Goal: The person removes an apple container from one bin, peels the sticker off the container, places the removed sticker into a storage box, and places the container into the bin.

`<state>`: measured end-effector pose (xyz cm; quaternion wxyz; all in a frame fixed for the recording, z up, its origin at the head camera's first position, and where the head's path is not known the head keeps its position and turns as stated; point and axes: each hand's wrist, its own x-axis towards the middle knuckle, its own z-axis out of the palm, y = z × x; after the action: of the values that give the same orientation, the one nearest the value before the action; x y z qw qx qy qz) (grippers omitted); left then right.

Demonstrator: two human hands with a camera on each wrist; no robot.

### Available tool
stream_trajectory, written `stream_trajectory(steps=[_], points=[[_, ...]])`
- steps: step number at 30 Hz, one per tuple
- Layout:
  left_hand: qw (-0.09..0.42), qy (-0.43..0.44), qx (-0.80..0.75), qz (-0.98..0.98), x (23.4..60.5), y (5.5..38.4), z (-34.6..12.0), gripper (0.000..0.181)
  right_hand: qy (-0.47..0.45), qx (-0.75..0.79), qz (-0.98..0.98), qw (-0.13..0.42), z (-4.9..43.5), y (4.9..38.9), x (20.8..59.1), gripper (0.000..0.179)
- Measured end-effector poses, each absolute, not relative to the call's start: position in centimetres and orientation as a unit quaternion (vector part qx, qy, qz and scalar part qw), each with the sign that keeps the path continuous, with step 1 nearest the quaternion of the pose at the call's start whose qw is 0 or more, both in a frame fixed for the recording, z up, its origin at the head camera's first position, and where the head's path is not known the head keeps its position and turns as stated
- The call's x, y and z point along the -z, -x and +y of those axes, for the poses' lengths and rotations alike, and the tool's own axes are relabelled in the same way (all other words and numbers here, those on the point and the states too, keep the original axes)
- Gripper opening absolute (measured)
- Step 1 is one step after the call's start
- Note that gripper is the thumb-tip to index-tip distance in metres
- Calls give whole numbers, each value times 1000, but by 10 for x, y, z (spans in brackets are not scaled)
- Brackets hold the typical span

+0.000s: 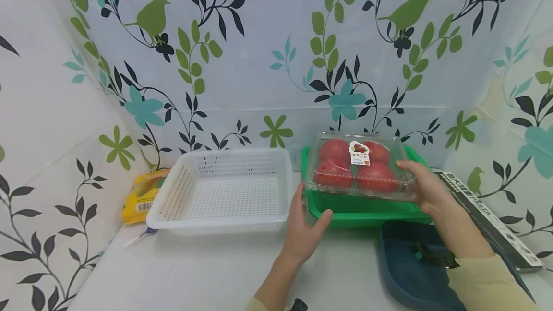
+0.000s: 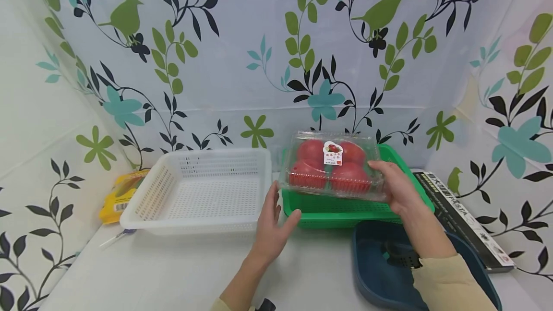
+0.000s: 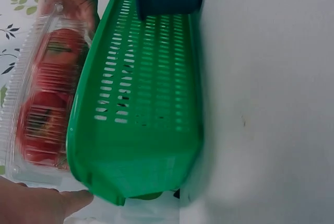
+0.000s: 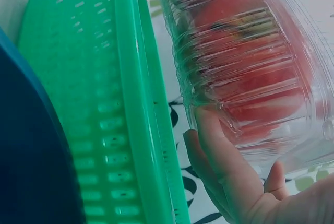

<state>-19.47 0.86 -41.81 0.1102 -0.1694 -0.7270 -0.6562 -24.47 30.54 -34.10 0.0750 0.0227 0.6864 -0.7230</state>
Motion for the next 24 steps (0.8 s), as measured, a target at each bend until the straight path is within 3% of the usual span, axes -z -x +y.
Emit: stream_trajectory(steps=[3, 6, 24], points=[[98, 178, 677, -707, 415, 192, 0, 86, -26, 721, 688, 75, 299, 239, 343, 37], [92, 197, 690, -690, 412, 191, -11, 82, -29, 713, 696, 80, 290, 234, 346, 31], [60, 173, 693, -698, 410, 183, -89, 57, -4, 722, 687, 75, 237, 193, 352, 25]])
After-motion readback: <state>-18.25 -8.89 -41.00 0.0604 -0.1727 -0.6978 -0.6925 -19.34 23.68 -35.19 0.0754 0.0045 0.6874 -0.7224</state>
